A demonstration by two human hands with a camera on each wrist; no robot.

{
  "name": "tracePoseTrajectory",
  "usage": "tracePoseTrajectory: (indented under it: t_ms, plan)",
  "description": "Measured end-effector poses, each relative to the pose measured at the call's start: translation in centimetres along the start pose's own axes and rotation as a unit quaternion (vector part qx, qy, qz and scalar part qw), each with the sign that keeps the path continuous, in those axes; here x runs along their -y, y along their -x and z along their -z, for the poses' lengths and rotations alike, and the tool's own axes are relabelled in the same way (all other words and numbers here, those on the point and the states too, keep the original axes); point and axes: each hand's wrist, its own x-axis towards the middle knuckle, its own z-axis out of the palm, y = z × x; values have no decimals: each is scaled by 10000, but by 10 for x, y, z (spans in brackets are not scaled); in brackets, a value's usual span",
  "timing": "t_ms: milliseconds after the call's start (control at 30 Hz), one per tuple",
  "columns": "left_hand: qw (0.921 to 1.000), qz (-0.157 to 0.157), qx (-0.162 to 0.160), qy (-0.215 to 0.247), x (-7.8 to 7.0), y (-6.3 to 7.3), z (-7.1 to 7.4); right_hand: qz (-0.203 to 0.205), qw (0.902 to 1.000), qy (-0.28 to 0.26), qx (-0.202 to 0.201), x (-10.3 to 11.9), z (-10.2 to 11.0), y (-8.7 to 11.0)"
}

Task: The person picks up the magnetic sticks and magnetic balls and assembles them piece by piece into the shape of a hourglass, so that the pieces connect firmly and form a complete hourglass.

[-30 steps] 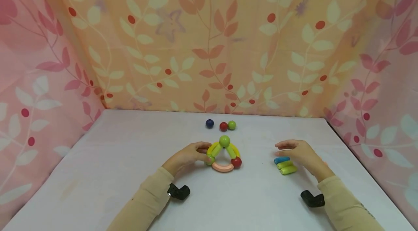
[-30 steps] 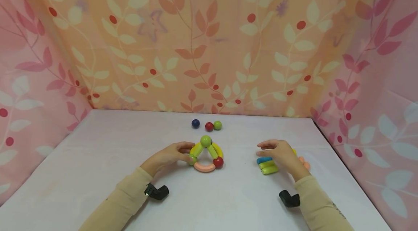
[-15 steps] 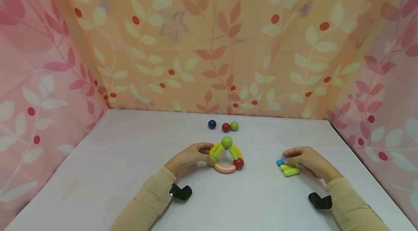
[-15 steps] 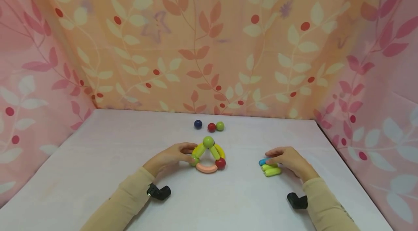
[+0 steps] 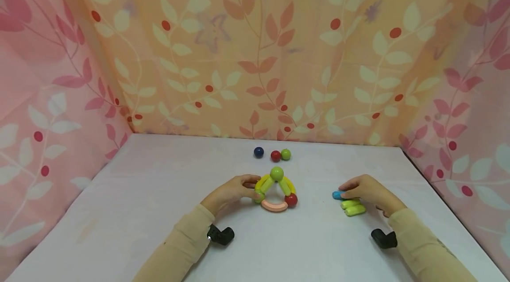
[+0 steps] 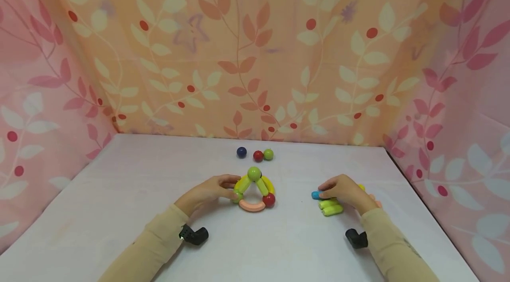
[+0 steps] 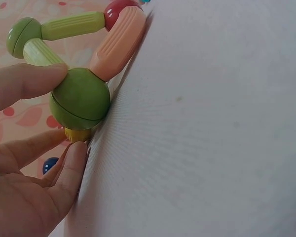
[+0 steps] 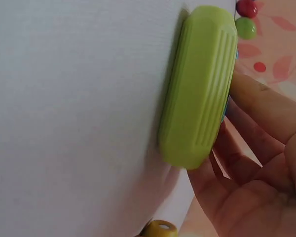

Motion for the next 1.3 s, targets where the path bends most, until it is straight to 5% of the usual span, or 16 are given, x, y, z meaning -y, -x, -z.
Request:
tracePoseTrajectory:
  t_ms: [233,433,733,1133,1300]
  plan:
    - [9999,34,20,132,0,1,0,729,9922,1012,-38,14,-3,-4]
    - [9998,77,65,195,1,3,-1,847,9927,854,-67,27,-11,-6]
    - [9999,37,13,108,0,3,-1,1246,9884,-662,-561,75,-38,0]
    - [9996,28,76,278,1,5,0,1897,9395,-2731,-816,130,-65,6]
    - [9996,-14,83,252,2,5,0,1949,9325,-2896,-928,139,-72,3]
